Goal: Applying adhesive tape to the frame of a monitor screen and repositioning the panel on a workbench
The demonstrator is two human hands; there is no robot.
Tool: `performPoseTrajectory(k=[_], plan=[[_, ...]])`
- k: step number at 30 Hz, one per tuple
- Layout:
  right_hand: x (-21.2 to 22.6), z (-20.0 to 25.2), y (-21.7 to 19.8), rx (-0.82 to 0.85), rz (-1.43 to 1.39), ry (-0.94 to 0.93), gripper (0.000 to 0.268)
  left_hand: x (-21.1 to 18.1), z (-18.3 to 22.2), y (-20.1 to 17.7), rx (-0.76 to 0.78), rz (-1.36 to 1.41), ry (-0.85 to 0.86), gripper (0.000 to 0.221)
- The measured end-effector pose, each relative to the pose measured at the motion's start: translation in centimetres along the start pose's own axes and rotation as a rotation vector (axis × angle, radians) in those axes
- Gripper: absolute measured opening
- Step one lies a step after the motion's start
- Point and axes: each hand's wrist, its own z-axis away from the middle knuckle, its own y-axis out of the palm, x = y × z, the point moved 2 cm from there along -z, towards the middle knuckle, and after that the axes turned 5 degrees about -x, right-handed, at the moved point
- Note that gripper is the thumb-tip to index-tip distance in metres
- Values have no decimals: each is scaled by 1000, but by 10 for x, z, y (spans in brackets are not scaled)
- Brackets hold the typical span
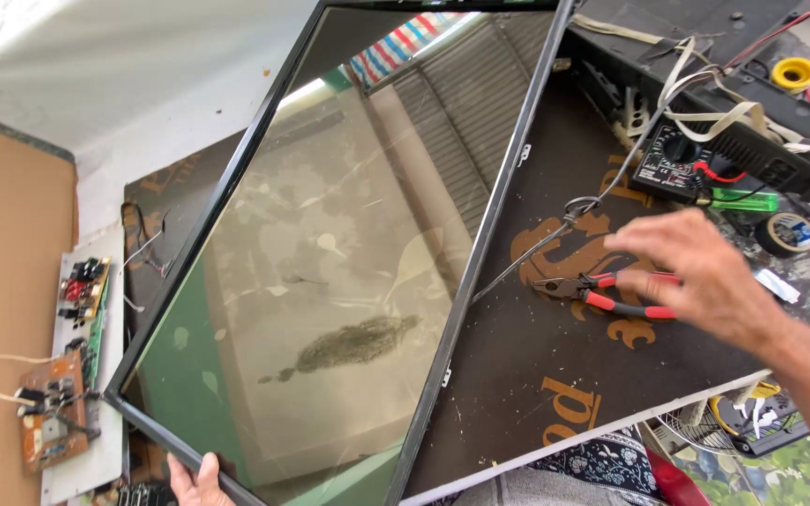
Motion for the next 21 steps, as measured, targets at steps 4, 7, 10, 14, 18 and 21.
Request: performPoseTrajectory(k=[4,7,10,14,18,21], plan=[[21,-81,-18,-188,-141,105,30,-21,22,9,-95,200,-18,75],[0,-134,10,-235,-354,378,39,-67,52,24,-3,266,-52,71],[-26,-168,53,-160,-710,643,61,-80,61,28,-44,238,-77,74],[-33,-182,86,-103,-926,802,54,-86,68,29,-58,252,-114,77],[-32,-179,94,-153,-983,813,33,-86,67,29,-62,254,-111,78],[-35,-180,98,-165,-1019,820,28,-71,58,23,-43,283,-87,78]])
